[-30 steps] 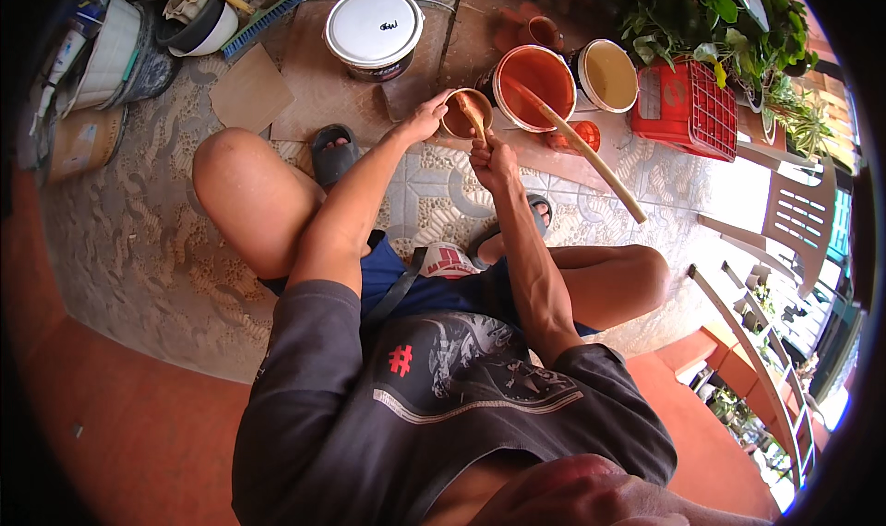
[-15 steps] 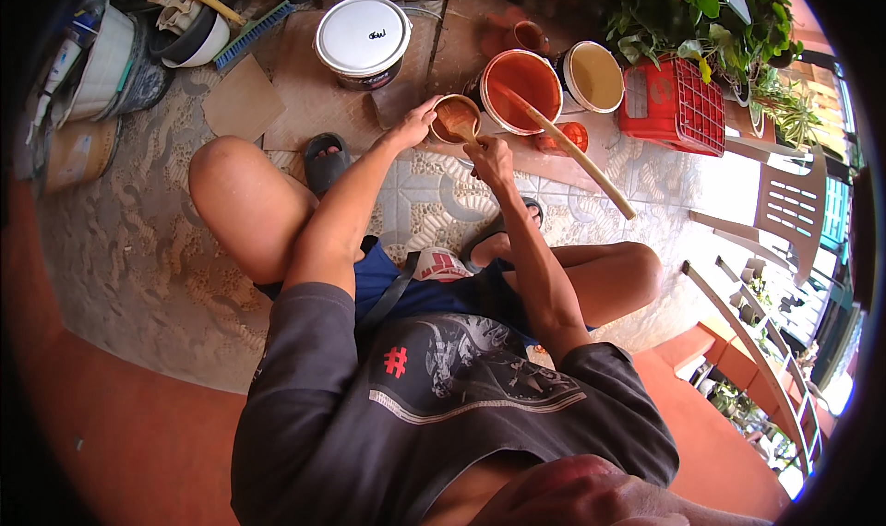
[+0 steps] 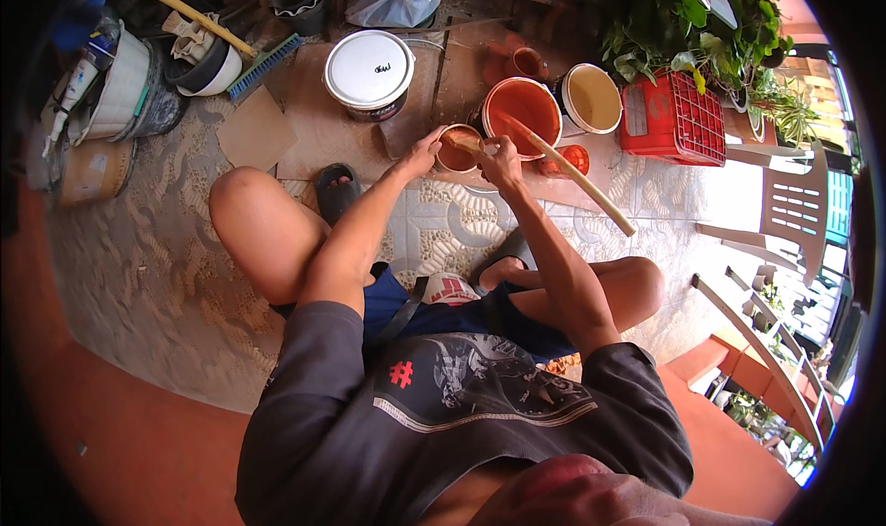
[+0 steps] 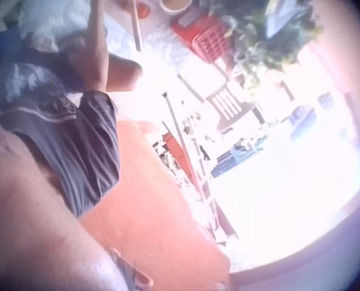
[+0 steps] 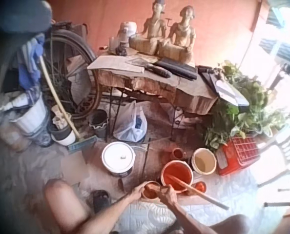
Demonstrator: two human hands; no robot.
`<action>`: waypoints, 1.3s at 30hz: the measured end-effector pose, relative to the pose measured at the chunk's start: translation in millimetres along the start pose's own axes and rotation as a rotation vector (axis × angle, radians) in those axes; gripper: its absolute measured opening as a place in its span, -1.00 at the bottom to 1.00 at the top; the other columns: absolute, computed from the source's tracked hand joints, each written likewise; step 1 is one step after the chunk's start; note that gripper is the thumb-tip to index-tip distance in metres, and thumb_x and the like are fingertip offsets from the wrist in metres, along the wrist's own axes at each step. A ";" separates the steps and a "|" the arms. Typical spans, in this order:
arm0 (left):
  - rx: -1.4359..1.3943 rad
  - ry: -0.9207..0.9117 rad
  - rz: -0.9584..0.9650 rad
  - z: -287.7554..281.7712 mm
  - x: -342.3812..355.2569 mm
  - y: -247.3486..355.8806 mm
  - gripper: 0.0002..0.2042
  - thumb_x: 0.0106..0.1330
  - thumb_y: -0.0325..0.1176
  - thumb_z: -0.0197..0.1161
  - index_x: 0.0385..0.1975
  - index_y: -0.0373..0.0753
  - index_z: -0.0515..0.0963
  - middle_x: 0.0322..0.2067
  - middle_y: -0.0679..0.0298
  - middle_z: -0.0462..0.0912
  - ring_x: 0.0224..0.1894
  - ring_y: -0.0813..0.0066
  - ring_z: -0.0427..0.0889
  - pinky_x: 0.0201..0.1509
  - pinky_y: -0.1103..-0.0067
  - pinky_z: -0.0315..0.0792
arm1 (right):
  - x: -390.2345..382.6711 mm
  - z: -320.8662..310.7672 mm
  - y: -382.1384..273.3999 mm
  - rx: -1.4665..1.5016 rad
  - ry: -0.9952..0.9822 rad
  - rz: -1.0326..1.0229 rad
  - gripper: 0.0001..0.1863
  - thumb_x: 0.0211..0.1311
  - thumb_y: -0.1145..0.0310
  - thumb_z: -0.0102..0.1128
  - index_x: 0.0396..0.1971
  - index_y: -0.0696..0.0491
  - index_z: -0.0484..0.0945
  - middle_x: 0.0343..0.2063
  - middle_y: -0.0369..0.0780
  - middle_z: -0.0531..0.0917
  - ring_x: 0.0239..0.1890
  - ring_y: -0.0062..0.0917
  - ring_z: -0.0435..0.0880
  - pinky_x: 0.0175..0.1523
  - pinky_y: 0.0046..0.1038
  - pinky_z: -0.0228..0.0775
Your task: The person sits on the floor and stirs red paint in a bucket using a wooden stick. They then transfer some of the red paint into a smaller container and stir it again.
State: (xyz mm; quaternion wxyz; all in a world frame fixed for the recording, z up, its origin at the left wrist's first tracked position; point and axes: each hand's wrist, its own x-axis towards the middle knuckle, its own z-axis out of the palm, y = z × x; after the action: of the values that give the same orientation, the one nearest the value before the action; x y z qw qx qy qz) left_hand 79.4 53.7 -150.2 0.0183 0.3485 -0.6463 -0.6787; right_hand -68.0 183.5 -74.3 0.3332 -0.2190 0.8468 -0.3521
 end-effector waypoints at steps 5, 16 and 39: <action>-0.090 -0.021 -0.020 3.3 -8.7 15.8 -0.54 0.60 -0.41 -0.07 0.48 -0.09 0.22 0.31 0.08 0.48 0.30 0.31 0.48 0.35 0.43 0.38 | -8.8 -9.3 2.5 -0.164 -0.129 -0.102 -0.48 0.16 0.23 0.35 0.02 0.18 0.40 -0.37 0.07 0.69 -0.47 -0.21 0.77 -0.30 -0.23 0.62; 0.032 0.021 0.078 3.0 7.3 -16.5 -0.55 0.60 -0.39 -0.05 0.45 -0.10 0.27 0.32 0.09 0.48 0.35 0.26 0.44 0.41 0.44 0.29 | -36.6 3.2 18.4 -0.219 -0.037 -0.151 -0.54 0.18 0.31 0.24 0.06 0.07 0.39 -0.21 0.14 0.69 -0.08 0.16 0.65 0.08 0.02 0.46; 0.211 0.050 0.181 3.3 26.1 -35.8 -0.51 0.58 -0.29 -0.11 0.49 -0.06 0.18 0.30 -0.10 0.44 0.34 -0.09 0.44 0.39 0.30 0.34 | -60.5 12.8 40.2 -0.658 -0.030 -0.370 -0.62 0.44 0.28 0.00 0.19 -0.03 0.27 -0.33 0.09 0.71 -0.35 0.11 0.69 -0.27 0.12 0.48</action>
State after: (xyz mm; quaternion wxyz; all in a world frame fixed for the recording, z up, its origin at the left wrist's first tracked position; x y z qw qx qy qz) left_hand 73.2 50.0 -194.1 0.0589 0.3056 -0.7423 -0.5934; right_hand -23.0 240.8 -86.2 0.1883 -0.4685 0.8558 -0.1124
